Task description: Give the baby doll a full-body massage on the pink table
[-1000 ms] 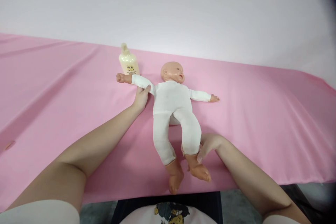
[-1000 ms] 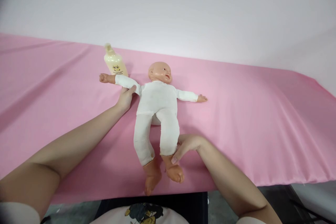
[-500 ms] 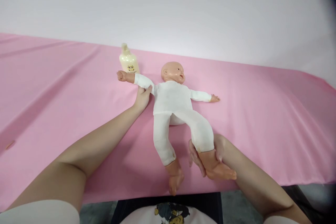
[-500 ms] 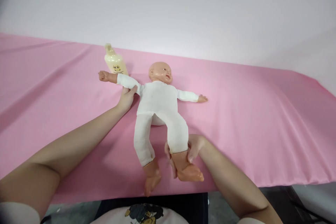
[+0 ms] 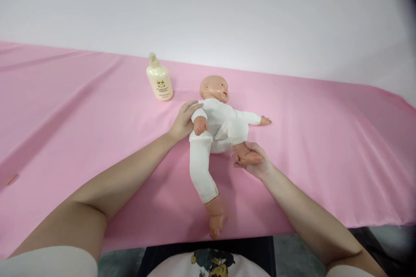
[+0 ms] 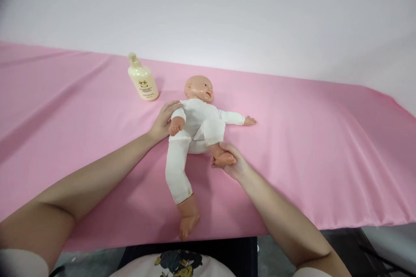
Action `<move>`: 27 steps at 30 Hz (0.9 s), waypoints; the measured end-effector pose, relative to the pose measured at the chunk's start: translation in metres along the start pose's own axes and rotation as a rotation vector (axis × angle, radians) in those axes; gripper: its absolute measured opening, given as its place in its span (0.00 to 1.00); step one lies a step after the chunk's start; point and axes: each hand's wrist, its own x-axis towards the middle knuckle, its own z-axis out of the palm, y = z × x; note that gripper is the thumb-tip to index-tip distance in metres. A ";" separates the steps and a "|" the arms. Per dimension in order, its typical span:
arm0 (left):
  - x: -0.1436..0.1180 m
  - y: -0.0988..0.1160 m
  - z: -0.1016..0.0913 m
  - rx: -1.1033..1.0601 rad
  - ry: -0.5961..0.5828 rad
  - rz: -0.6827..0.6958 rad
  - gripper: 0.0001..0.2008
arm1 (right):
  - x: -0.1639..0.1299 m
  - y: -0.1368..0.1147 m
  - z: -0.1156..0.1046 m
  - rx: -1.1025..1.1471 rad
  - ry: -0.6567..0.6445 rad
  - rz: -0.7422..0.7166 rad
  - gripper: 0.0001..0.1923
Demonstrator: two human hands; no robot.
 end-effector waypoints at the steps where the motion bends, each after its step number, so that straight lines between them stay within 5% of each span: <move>1: 0.000 0.000 -0.001 0.023 -0.024 -0.002 0.21 | 0.000 0.000 0.001 0.003 0.049 0.006 0.19; 12: 0.001 0.004 -0.004 0.043 -0.060 -0.005 0.22 | -0.002 -0.002 0.007 -0.003 0.056 -0.023 0.19; 19: 0.004 0.002 -0.003 -0.078 0.038 -0.135 0.23 | -0.008 0.003 0.000 -0.069 -0.464 -0.106 0.29; 27: 0.005 -0.009 0.003 -0.345 0.164 -0.450 0.22 | -0.005 0.010 -0.008 -0.199 -0.934 0.238 0.33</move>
